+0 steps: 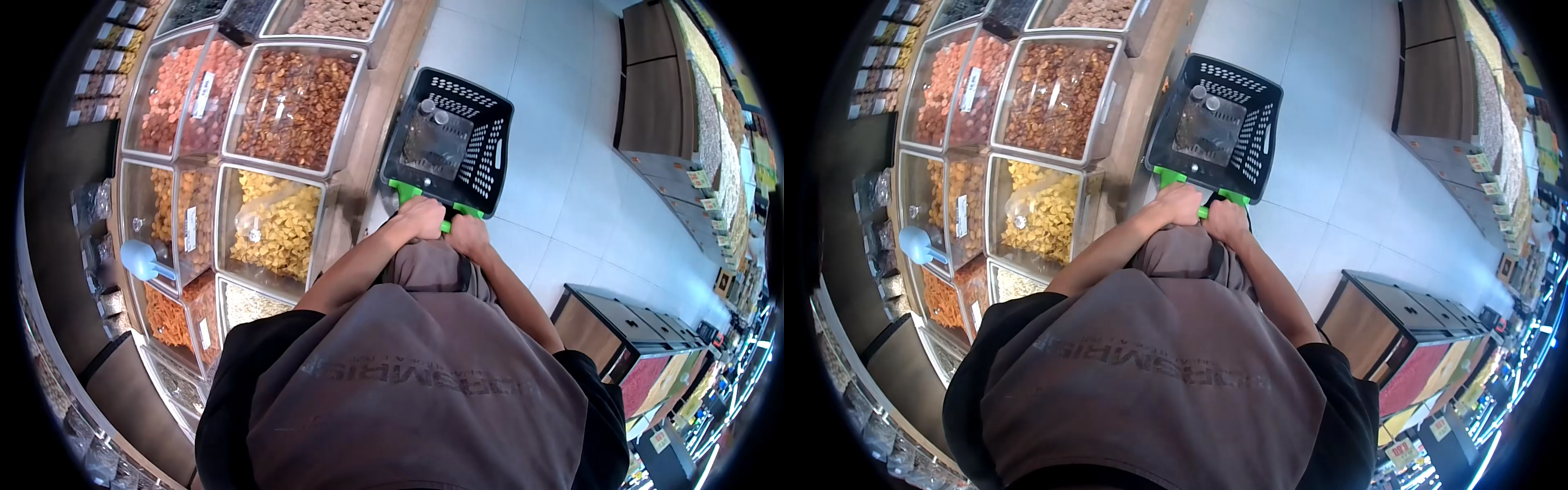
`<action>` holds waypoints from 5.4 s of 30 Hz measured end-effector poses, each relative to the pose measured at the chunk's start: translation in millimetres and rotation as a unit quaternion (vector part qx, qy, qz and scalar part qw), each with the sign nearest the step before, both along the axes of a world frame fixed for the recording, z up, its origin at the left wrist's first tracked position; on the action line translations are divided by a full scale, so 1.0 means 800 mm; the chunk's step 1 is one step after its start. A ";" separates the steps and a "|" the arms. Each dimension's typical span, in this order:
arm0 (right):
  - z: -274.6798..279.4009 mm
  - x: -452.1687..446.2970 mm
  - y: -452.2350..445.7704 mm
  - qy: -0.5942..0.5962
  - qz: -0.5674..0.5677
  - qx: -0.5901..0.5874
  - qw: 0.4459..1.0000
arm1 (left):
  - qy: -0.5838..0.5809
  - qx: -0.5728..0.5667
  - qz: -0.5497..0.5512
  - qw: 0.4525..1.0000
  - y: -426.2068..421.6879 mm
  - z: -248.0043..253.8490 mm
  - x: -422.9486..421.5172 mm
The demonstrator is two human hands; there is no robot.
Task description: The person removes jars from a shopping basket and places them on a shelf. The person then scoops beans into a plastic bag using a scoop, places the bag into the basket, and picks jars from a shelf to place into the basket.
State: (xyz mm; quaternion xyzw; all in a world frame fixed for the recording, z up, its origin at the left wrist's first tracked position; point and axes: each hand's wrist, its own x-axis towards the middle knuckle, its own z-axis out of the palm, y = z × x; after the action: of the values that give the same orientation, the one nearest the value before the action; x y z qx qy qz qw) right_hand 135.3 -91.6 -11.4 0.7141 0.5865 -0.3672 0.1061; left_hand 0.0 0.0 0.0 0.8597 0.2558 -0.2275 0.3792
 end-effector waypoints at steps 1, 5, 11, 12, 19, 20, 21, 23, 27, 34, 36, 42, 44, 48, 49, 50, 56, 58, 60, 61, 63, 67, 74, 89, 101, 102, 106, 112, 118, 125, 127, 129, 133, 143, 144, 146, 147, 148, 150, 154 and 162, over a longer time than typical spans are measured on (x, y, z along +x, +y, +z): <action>0.006 -0.001 0.001 0.002 0.000 -0.001 1.000 | -0.002 0.017 0.013 1.000 0.002 0.013 -0.002; -0.007 0.016 0.041 0.045 -0.011 0.012 0.999 | 0.021 0.037 0.008 0.999 0.042 -0.002 0.015; -0.022 0.094 0.134 0.103 0.025 0.011 0.994 | 0.064 0.081 -0.008 0.995 0.127 0.022 0.085; -0.015 0.107 0.148 0.105 0.044 0.004 0.993 | 0.080 0.087 0.010 0.993 0.136 0.026 0.099; 0.009 0.177 0.226 0.099 0.029 0.013 0.995 | 0.139 0.117 0.050 0.982 0.207 0.039 0.176; 0.009 0.186 0.238 0.085 0.025 0.021 0.996 | 0.164 0.113 0.050 0.979 0.218 0.032 0.189; 0.011 0.195 0.253 0.070 0.021 0.030 0.997 | 0.166 0.117 0.060 0.977 0.221 0.020 0.202; 0.005 0.213 0.274 0.070 0.035 0.038 0.996 | 0.103 0.280 0.197 0.934 0.216 -0.007 0.216; -0.001 0.241 0.317 0.064 0.028 0.065 0.995 | 0.067 0.303 0.355 0.882 0.225 -0.017 0.257; 0.001 0.262 0.373 0.091 -0.003 0.079 0.993 | 0.118 0.278 0.252 0.920 0.297 -0.033 0.269; -0.004 0.269 0.395 0.080 -0.031 0.086 0.993 | 0.136 0.240 0.232 0.933 0.336 -0.028 0.284; 0.003 0.313 0.473 0.069 -0.059 0.070 0.993 | 0.196 0.182 0.181 0.946 0.432 -0.004 0.344; -0.010 0.330 0.496 0.066 -0.067 0.071 0.993 | 0.169 0.195 0.185 0.948 0.456 -0.016 0.356; -0.001 0.358 0.549 0.050 -0.089 0.059 0.993 | 0.067 0.249 0.188 0.948 0.500 -0.021 0.375; 0.004 0.364 0.558 0.032 -0.098 0.059 0.993 | 0.009 0.279 0.188 0.942 0.507 -0.027 0.374; 0.000 0.369 0.567 0.024 -0.103 0.063 0.992 | -0.066 0.288 0.198 0.935 0.511 -0.033 0.370; -0.010 0.399 0.610 0.018 -0.096 0.078 0.992 | -0.244 0.281 0.207 0.905 0.539 -0.039 0.362; -0.013 0.411 0.617 0.015 -0.083 0.077 0.993 | -0.226 0.251 0.208 0.918 0.545 -0.016 0.368; -0.019 0.419 0.625 0.008 -0.071 0.078 0.994 | -0.200 0.240 0.203 0.928 0.556 -0.015 0.377; -0.016 0.428 0.631 0.006 -0.063 0.081 0.995 | -0.179 0.224 0.198 0.937 0.563 -0.014 0.386; -0.019 0.445 0.653 0.019 -0.025 0.086 0.996 | -0.170 0.222 0.206 0.938 0.580 -0.014 0.394; -0.018 0.477 0.663 0.000 -0.007 0.069 0.998 | -0.201 0.212 0.207 0.934 0.585 -0.018 0.415; -0.018 0.538 0.689 0.012 0.072 0.102 0.992 | -0.222 0.170 0.231 0.932 0.601 -0.028 0.462; -0.010 0.611 0.742 0.007 0.185 0.090 0.979 | 0.076 0.056 0.238 0.967 0.692 -0.020 0.561; -0.012 0.636 0.800 0.020 0.211 0.098 0.972 | 0.050 0.092 0.366 0.925 0.717 -0.032 0.579; -0.012 0.638 0.802 0.019 0.208 0.097 0.973 | 0.035 0.107 0.369 0.923 0.719 -0.037 0.579; -0.018 0.645 0.821 0.018 0.214 0.101 0.972 | 0.005 0.120 0.390 0.913 0.730 -0.052 0.584; -0.017 0.647 0.835 0.031 0.220 0.082 0.972 | -0.026 0.135 0.402 0.905 0.735 -0.047 0.585; -0.019 0.647 0.856 0.039 0.202 0.096 0.974 | -0.010 0.111 0.366 0.924 0.765 -0.040 0.582; -0.023 0.643 0.908 0.015 0.181 0.072 0.981 | -0.039 0.119 0.360 0.924 0.830 -0.064 0.582; -0.015 0.636 0.927 0.019 0.138 0.064 0.988 | -0.046 0.109 0.333 0.935 0.855 -0.055 0.578; -0.015 0.632 0.948 0.020 0.129 0.068 0.989 | -0.058 0.116 0.338 0.932 0.880 -0.054 0.576; -0.006 0.623 0.983 0.019 0.077 0.055 0.995 | -0.195 0.166 0.455 0.853 0.915 -0.085 0.574; -0.024 0.585 1.068 0.051 -0.092 0.046 0.993 | -0.204 -0.039 0.640 0.740 1.005 -0.145 0.575; -0.043 0.588 1.076 0.064 -0.104 0.046 0.991 | -0.224 -0.080 0.651 0.721 1.011 -0.116 0.572; -0.063 0.582 1.091 0.081 -0.119 0.075 0.987 | -0.256 -0.173 0.656 0.689 1.028 -0.070 0.562; -0.068 0.579 1.097 0.101 -0.140 0.098 0.980 | -0.261 -0.171 0.656 0.687 1.034 -0.074 0.560; -0.071 0.574 1.104 0.139 -0.177 0.079 0.971 | -0.303 -0.210 0.630 0.683 1.041 -0.083 0.559; -0.078 0.560 1.124 0.160 -0.213 0.066 0.961 | -0.323 -0.250 0.603 0.685 1.048 -0.090 0.555; -0.055 0.537 1.162 0.257 -0.300 0.049 0.917 | -0.172 -0.275 0.583 0.744 1.043 -0.045 0.550; -0.077 0.517 1.221 0.407 -0.388 -0.008 0.827 | -0.175 -0.184 0.575 0.778 1.053 -0.107 0.565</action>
State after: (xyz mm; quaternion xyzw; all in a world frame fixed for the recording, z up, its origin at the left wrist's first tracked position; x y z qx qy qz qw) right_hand 548.6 885.0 -73.2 0.6675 0.2482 -0.6401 -0.2883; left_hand 452.1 842.1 -85.6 0.4913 0.5850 0.1441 0.6289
